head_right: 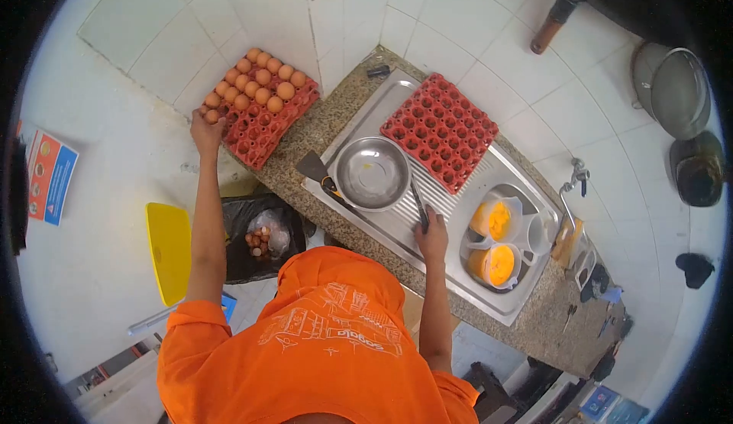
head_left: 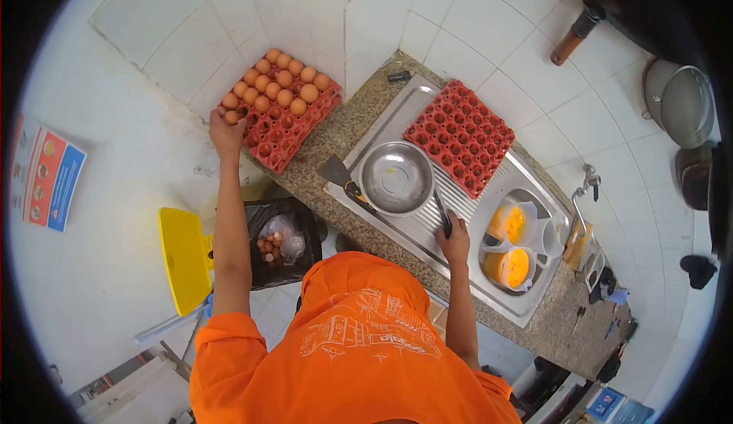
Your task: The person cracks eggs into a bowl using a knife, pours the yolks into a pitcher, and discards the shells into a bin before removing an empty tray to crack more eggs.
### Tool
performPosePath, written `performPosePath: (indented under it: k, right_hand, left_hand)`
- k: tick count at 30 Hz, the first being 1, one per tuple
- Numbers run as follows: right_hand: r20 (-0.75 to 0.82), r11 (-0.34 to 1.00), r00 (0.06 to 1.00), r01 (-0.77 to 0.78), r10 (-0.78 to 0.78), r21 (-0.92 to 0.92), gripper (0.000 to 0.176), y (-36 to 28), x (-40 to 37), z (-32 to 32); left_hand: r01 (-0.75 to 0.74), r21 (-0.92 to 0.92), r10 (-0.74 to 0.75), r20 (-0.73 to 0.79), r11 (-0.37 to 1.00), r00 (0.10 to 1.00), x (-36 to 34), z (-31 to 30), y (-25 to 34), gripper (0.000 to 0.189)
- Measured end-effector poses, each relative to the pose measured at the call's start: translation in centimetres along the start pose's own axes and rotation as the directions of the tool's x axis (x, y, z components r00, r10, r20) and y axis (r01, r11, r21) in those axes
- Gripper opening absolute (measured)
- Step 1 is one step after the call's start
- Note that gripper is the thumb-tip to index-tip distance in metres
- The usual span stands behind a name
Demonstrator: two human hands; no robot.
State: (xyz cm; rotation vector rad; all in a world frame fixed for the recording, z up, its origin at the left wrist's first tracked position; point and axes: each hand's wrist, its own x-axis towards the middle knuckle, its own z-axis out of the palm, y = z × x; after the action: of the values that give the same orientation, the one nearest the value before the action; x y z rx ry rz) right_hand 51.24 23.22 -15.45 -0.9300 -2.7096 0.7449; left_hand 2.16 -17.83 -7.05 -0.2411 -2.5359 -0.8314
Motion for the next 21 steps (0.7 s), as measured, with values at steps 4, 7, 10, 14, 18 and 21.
performPosePath:
  k: [4, 7, 10, 14, 18, 21]
  right_hand:
    - [0.083, 0.99, 0.994, -0.074, 0.065, 0.122, 0.045, 0.2, -0.4, 0.0]
    - [0.046, 0.993, 0.999, 0.011, -0.016, 0.116, 0.026, 2.6, -2.8, 0.1]
    - [0.172, 0.875, 0.964, -0.258, 0.203, 0.41, 0.022, 0.6, -5.7, -2.4]
    - [0.345, 0.501, 0.872, -0.483, 0.346, 0.718, 0.022, -2.5, -6.8, -3.3]
    - [0.402, 0.41, 0.881, -0.472, 0.248, 0.78, 0.04, -7.9, -3.9, -3.4]
    - [0.34, 0.488, 0.926, -0.375, 0.163, 0.788, 0.022, -9.1, -2.5, -0.9]
  left_hand:
    - [0.23, -0.489, -0.185, 0.139, 0.841, 0.973, -3.1, -0.7, 4.8, 0.053]
    - [0.524, -0.712, -0.19, 0.498, 0.468, 0.846, -7.3, -2.7, 11.0, 0.047]
    - [0.761, -0.624, -0.094, 0.759, 0.174, 0.644, -11.8, -3.5, 14.4, 0.043]
    - [0.9, -0.434, 0.071, 0.898, -0.032, 0.435, -17.7, -0.4, 16.1, 0.047]
    - [0.954, -0.237, 0.227, 0.934, -0.181, 0.275, -22.2, 4.4, 18.8, 0.047]
    - [0.98, -0.166, 0.23, 0.955, -0.109, 0.187, -23.3, 6.3, 21.3, 0.044]
